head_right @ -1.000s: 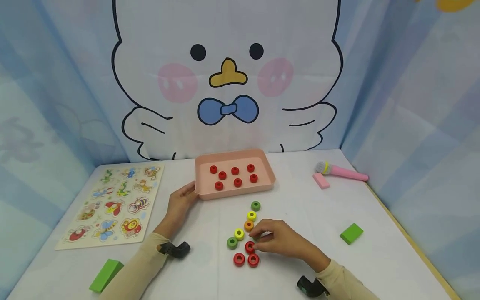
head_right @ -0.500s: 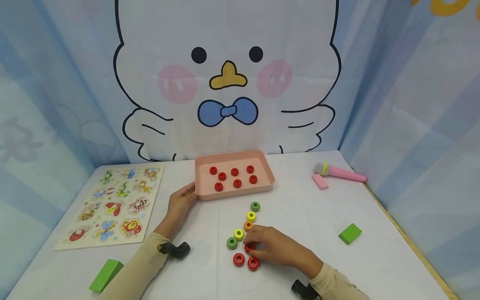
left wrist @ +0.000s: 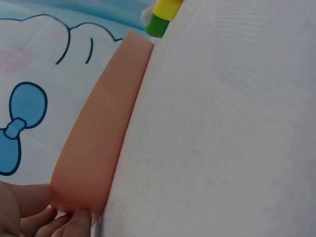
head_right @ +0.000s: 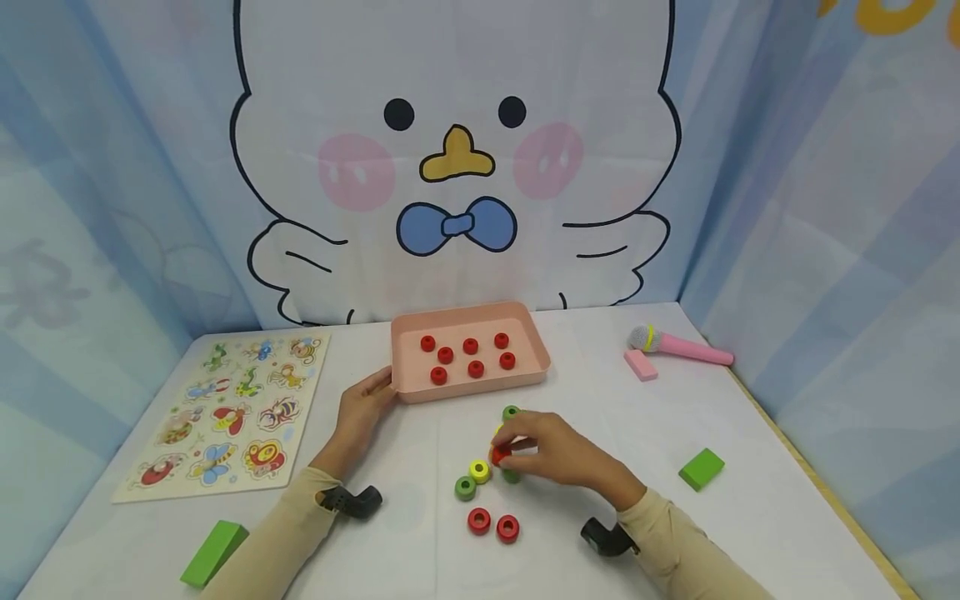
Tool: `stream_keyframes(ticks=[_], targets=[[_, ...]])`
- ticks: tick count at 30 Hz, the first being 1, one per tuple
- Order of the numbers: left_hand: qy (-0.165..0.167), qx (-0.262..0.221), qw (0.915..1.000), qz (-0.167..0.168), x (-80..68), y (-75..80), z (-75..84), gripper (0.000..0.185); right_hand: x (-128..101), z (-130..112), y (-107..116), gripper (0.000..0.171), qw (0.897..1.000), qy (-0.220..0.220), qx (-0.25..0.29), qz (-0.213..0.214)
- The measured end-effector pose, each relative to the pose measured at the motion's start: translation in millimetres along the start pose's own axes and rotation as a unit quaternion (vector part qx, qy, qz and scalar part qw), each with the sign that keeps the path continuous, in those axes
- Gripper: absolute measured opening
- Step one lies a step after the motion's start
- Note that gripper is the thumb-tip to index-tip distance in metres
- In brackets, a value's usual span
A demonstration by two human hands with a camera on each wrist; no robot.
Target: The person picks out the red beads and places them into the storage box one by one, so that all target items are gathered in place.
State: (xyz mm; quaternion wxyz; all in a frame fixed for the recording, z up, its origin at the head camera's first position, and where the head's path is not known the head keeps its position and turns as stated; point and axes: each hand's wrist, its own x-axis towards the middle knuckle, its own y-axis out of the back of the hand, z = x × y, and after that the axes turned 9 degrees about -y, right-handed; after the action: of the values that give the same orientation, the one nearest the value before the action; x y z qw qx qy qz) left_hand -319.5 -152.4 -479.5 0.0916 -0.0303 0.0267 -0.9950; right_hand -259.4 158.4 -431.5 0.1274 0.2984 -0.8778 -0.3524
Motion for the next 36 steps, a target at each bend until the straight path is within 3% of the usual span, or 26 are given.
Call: stream_keyframes(ticks=[5,11,23,36], targets=[[-0.011,-0.013,0.9999,0.004,1.6,2.6,-0.2,0.045,36,13,26,0.025,0.998,-0.014,0.026,0.055],[-0.019,-0.012,0.9997,0.007,2.4,3.4,1.7,0.045,84,19,55,0.025,0.994,-0.056,0.011,0.098],[-0.044,-0.017,0.9989,0.006,1.8,2.1,-6.8,0.045,167,42,82,0.028,0.987,-0.139,-0.027,0.082],[-0.030,0.001,0.9995,0.003,-1.3,-1.1,-0.9,0.044,217,69,75,0.027,0.972,-0.229,-0.043,0.020]])
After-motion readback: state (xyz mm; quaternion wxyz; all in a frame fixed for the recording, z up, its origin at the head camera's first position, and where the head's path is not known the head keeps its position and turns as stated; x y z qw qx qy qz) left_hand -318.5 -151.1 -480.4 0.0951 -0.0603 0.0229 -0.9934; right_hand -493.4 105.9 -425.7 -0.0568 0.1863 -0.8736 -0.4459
